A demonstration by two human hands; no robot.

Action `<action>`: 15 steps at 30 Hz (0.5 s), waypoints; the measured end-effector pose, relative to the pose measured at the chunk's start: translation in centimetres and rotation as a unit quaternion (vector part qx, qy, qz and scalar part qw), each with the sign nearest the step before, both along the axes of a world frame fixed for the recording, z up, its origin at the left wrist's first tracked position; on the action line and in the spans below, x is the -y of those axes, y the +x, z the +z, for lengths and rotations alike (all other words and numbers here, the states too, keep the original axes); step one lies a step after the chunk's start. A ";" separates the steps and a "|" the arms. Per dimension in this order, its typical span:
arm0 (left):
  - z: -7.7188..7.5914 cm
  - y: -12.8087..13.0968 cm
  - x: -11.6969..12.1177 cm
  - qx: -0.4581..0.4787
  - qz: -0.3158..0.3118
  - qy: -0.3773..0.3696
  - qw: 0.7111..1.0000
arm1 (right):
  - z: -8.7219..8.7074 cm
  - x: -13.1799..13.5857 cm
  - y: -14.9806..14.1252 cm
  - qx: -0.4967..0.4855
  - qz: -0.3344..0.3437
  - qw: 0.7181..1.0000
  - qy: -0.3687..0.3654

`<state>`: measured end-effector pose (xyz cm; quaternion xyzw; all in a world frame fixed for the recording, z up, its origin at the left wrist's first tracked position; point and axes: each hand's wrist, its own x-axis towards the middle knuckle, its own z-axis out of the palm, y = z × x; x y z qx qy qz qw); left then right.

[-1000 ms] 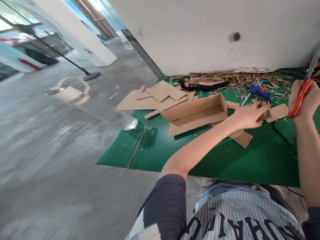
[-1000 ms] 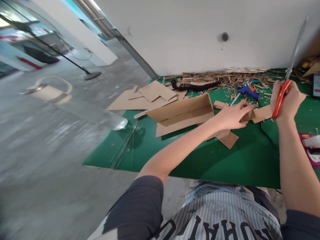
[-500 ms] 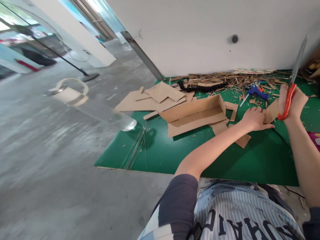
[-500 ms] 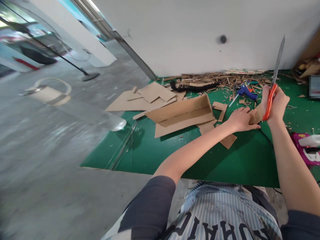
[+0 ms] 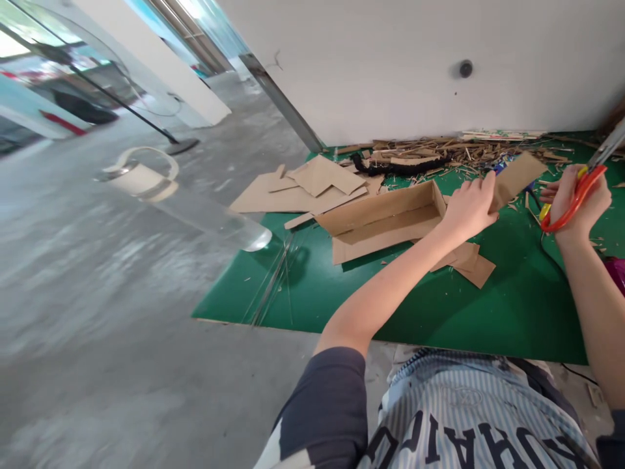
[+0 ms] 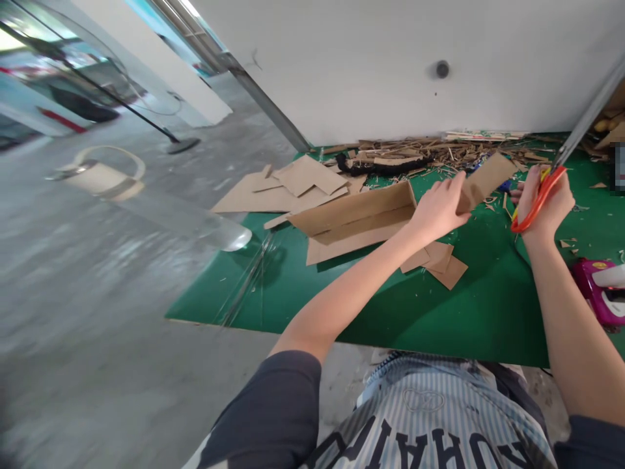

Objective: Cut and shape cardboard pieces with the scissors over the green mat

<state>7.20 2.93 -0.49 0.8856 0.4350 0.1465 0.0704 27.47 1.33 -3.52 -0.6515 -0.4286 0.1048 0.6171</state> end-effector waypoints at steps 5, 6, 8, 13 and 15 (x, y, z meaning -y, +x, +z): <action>1.0 -1.8 0.2 0.091 0.017 0.027 0.995 | 0.3 -0.2 -2.1 -0.183 0.074 0.979 0.053; 1.0 -1.9 0.4 0.094 0.016 0.033 0.995 | 0.3 -0.1 -2.7 -0.209 0.106 0.970 0.059; 0.7 -1.9 0.8 0.083 0.011 0.042 0.996 | 0.4 0.2 -3.8 -0.243 0.148 0.956 0.073; -0.2 -1.9 1.4 0.024 0.002 0.069 0.997 | 0.5 0.6 -5.3 -0.236 0.157 0.958 0.045; -0.4 -2.0 1.3 0.010 0.003 0.087 0.996 | 0.3 0.6 -5.4 -0.224 0.147 0.963 0.036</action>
